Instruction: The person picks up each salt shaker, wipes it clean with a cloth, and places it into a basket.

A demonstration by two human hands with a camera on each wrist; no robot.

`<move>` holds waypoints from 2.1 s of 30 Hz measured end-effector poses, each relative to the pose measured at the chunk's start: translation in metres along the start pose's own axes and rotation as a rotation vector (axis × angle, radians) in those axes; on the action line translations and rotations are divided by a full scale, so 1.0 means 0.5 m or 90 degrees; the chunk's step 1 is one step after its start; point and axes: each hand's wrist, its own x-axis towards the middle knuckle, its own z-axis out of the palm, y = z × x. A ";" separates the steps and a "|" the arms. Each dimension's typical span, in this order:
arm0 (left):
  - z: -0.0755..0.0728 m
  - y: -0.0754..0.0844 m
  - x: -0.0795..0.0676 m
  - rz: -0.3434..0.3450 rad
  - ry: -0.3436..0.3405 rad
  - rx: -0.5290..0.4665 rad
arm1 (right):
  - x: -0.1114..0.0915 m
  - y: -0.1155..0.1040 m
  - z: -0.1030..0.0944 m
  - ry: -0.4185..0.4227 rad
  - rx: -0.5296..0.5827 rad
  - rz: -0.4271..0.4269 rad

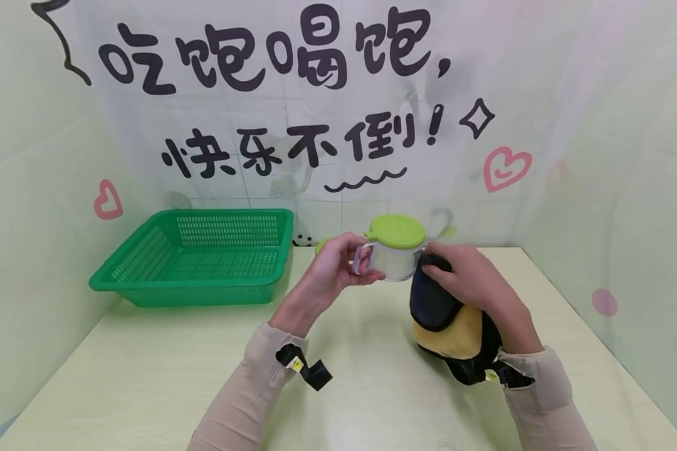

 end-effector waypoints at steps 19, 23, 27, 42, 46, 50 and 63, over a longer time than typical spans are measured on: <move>-0.012 -0.010 0.008 -0.021 -0.010 -0.032 | -0.001 -0.006 -0.001 0.097 0.027 0.018; -0.015 -0.006 0.005 -0.018 -0.010 -0.046 | 0.004 0.005 0.006 0.077 0.040 -0.009; -0.017 -0.003 0.005 -0.018 -0.016 -0.054 | 0.007 0.012 0.012 0.029 0.034 -0.026; -0.016 -0.008 0.006 -0.043 -0.012 -0.030 | 0.004 0.006 0.018 0.178 0.020 -0.032; -0.016 -0.006 0.004 -0.038 -0.014 -0.028 | 0.007 0.006 0.018 0.199 0.045 -0.056; -0.015 -0.004 0.003 -0.038 -0.017 -0.034 | 0.008 0.011 0.023 0.135 0.046 -0.041; -0.015 -0.007 0.005 -0.054 -0.024 -0.042 | 0.006 0.027 0.031 0.104 0.077 -0.038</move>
